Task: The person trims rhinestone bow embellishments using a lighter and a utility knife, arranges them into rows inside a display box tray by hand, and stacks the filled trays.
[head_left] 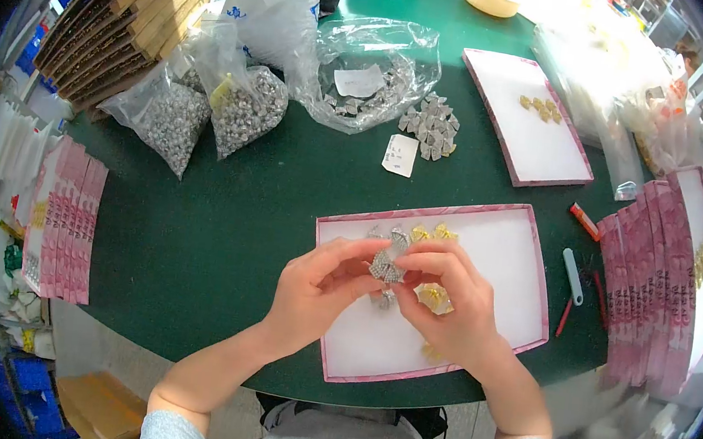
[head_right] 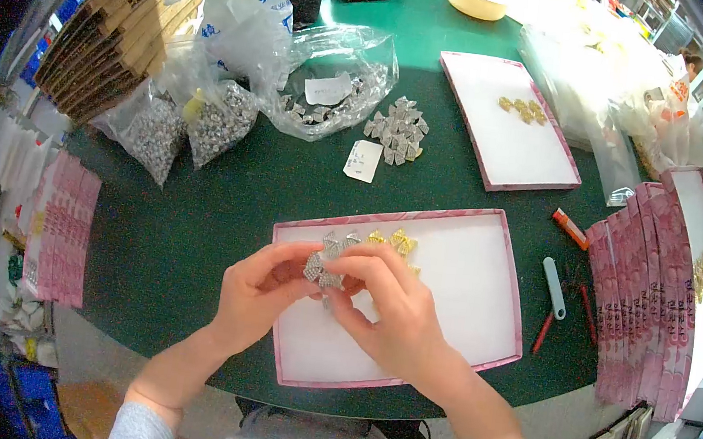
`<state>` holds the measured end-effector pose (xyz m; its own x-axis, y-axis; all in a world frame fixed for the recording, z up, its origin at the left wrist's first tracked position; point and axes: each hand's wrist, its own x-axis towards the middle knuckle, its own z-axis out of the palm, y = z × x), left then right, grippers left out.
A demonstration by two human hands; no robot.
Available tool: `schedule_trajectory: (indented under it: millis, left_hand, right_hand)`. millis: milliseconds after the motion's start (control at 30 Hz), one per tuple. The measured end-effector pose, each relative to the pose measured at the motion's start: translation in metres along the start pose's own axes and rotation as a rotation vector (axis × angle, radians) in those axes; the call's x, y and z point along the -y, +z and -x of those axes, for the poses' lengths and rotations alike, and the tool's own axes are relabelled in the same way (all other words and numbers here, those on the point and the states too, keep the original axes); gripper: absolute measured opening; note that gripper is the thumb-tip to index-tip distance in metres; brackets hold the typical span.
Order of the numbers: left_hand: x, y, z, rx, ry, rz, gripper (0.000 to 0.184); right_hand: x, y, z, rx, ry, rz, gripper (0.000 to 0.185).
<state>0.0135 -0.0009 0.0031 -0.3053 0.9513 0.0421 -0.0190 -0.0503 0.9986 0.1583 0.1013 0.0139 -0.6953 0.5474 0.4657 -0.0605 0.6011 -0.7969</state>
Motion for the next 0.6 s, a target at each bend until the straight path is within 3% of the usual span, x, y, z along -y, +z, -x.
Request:
schedule_trajectory:
  millis: [300,400,500,600]
  left_hand:
    - [0.001,0.000,-0.001,0.006,0.009,0.013,0.039]
    - [-0.003,-0.002,0.000,-0.041,-0.134,0.010,0.043]
    - [0.003,-0.017,-0.004,-0.032,0.132,-0.439,0.046]
    - [-0.003,-0.029,-0.009,-0.125,0.196,-0.789,0.049]
  right_hand:
    - [-0.003,0.001,0.000,0.014,0.044,-0.040,0.029]
    - [-0.004,-0.002,-0.002,0.018,0.113,-0.035,0.029]
    - [-0.016,-0.014,-0.012,0.006,0.193,0.081,0.026]
    - [-0.052,-0.031,-0.042,-0.029,0.206,0.279,0.022]
